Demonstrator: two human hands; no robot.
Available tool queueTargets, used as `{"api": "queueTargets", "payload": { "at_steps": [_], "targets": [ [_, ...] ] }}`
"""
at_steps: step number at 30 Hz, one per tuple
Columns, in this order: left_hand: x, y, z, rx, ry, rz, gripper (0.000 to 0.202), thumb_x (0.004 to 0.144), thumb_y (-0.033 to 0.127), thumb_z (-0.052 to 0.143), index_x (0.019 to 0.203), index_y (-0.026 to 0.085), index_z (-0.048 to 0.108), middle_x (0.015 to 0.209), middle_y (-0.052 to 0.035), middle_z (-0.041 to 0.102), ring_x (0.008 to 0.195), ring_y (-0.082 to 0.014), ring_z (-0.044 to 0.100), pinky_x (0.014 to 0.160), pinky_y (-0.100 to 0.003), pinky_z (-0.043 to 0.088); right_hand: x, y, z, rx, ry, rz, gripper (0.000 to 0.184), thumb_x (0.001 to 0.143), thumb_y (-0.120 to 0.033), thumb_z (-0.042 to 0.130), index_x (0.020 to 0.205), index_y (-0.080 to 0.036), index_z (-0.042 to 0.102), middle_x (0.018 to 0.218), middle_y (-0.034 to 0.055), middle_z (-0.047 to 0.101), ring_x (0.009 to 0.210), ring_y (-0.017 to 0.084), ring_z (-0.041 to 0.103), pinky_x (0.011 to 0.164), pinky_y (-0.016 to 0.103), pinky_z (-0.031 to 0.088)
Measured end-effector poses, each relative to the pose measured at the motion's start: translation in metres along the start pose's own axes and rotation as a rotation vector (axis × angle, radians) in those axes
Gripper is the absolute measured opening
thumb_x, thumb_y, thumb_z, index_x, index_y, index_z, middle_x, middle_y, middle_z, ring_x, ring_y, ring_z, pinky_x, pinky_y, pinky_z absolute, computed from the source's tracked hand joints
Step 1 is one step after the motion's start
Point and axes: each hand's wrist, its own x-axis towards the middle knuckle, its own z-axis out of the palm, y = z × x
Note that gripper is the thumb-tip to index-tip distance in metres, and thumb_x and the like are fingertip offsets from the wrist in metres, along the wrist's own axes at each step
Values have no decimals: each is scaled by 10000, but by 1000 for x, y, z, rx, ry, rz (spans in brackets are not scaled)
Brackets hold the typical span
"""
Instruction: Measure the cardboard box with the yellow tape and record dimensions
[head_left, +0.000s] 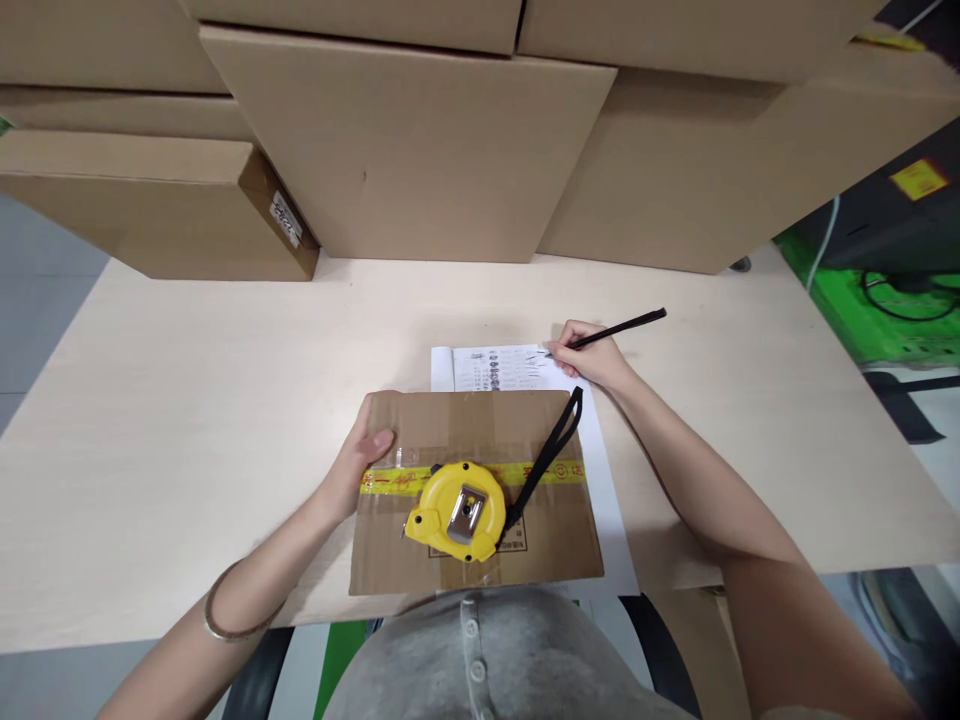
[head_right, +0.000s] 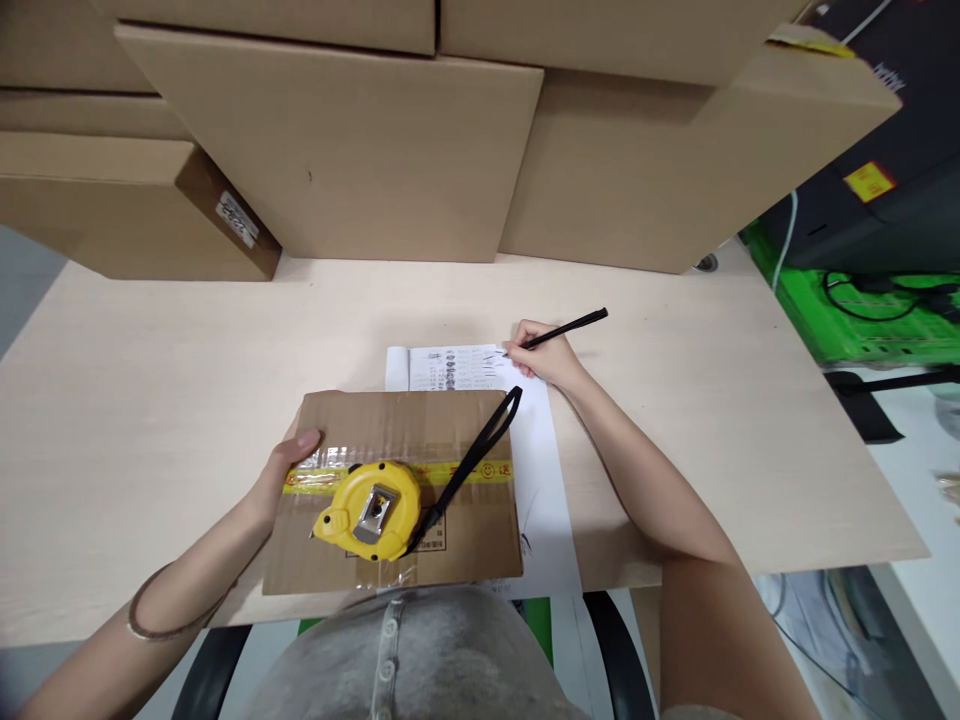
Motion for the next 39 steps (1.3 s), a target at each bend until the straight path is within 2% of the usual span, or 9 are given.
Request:
{"api": "queueTargets", "payload": {
  "at_steps": [7, 15, 23, 30, 34, 39],
  "targets": [
    [2, -4, -5, -2, -20, 13, 569, 698, 468, 807, 1167, 218, 604, 990, -46, 745, 962, -314, 724, 840, -400, 575, -1, -1, 0, -13, -3, -13, 430, 672, -457, 836, 587, -213, 493, 469, -20, 584, 343, 75, 459, 321, 199, 308],
    [2, -6, -4, -7, -10, 42, 529, 694, 476, 798, 1119, 210, 630, 984, -48, 739, 967, -311, 708, 860, -387, 558, 1, 3, -2, -26, 15, -32, 423, 681, -426, 824, 586, -223, 465, 456, -37, 567, 340, 75, 454, 341, 205, 308],
    [1, -2, -3, 17, -3, 11, 568, 676, 492, 812, 1131, 215, 616, 948, -39, 736, 929, -298, 709, 818, -365, 556, 1, 3, -2, -42, 5, -19, 432, 664, -382, 816, 563, -229, 425, 426, -47, 542, 328, 74, 432, 335, 200, 285],
    [1, -3, -2, 7, -5, 36, 559, 678, 485, 809, 1128, 212, 621, 1017, -57, 738, 963, -316, 706, 843, -380, 552, 2, 5, -3, -46, 29, -24, 342, 685, -320, 773, 591, -229, 457, 450, -40, 560, 340, 76, 435, 345, 204, 277],
    [1, -4, -4, 15, -10, 21, 595, 686, 484, 802, 1177, 203, 619, 991, -62, 737, 935, -319, 706, 809, -392, 561, 3, 6, -3, -55, 28, -22, 342, 658, -278, 766, 576, -233, 437, 425, -48, 535, 333, 83, 428, 345, 209, 276],
    [2, -3, -4, 28, 8, 32, 585, 687, 484, 804, 1170, 201, 634, 1005, -62, 734, 946, -313, 699, 849, -395, 551, 3, 8, -4, -51, 51, -28, 310, 653, -254, 735, 576, -234, 436, 443, -46, 546, 339, 82, 426, 355, 214, 281]
  ]
}}
